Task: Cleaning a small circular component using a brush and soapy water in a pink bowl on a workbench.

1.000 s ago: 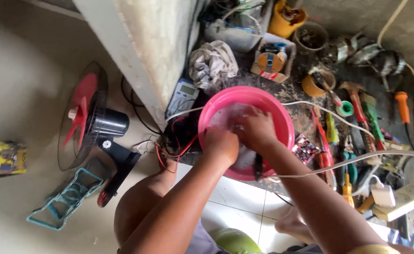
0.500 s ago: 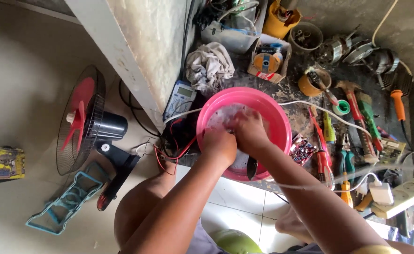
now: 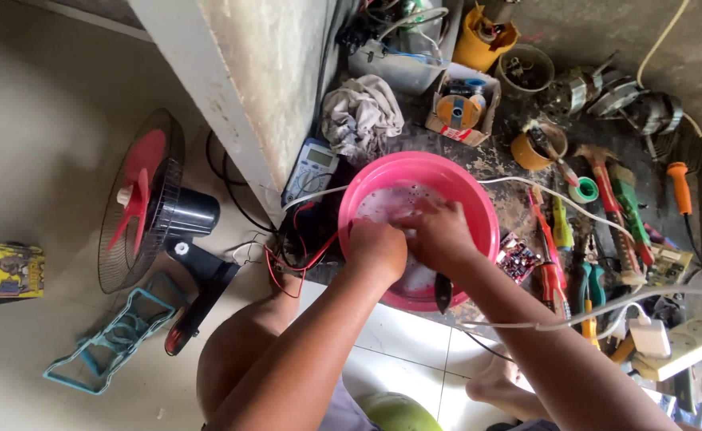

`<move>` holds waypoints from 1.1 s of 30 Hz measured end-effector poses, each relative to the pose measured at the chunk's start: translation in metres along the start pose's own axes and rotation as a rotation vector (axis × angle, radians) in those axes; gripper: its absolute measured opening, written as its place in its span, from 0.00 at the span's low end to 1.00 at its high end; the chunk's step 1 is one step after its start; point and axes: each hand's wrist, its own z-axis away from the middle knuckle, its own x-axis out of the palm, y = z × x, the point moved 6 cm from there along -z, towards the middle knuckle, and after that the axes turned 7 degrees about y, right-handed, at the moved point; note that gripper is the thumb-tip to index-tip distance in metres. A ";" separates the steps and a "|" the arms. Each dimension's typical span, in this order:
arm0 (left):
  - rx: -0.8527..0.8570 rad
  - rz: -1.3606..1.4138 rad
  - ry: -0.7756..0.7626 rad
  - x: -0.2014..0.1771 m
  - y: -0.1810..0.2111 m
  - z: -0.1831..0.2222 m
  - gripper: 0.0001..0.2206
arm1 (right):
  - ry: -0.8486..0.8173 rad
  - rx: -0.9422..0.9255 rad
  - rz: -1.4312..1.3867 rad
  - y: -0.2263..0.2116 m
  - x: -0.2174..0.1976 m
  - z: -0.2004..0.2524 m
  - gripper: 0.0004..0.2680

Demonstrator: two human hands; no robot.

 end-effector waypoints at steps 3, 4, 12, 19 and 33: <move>-0.003 0.013 -0.085 0.000 -0.001 0.001 0.17 | -0.079 0.126 0.024 0.017 0.020 -0.007 0.10; 0.000 0.003 -0.076 0.003 -0.002 -0.002 0.16 | -0.042 0.106 0.042 0.021 0.033 -0.014 0.11; -0.019 -0.015 -0.123 -0.023 0.000 0.008 0.17 | -0.125 0.043 0.053 0.001 -0.011 0.007 0.10; 0.005 -0.015 -0.163 -0.011 0.000 0.005 0.16 | -0.054 0.032 0.125 0.007 0.023 -0.005 0.11; -0.017 -0.001 -0.122 -0.015 0.002 0.001 0.16 | 0.051 -0.055 0.066 0.006 0.032 -0.003 0.10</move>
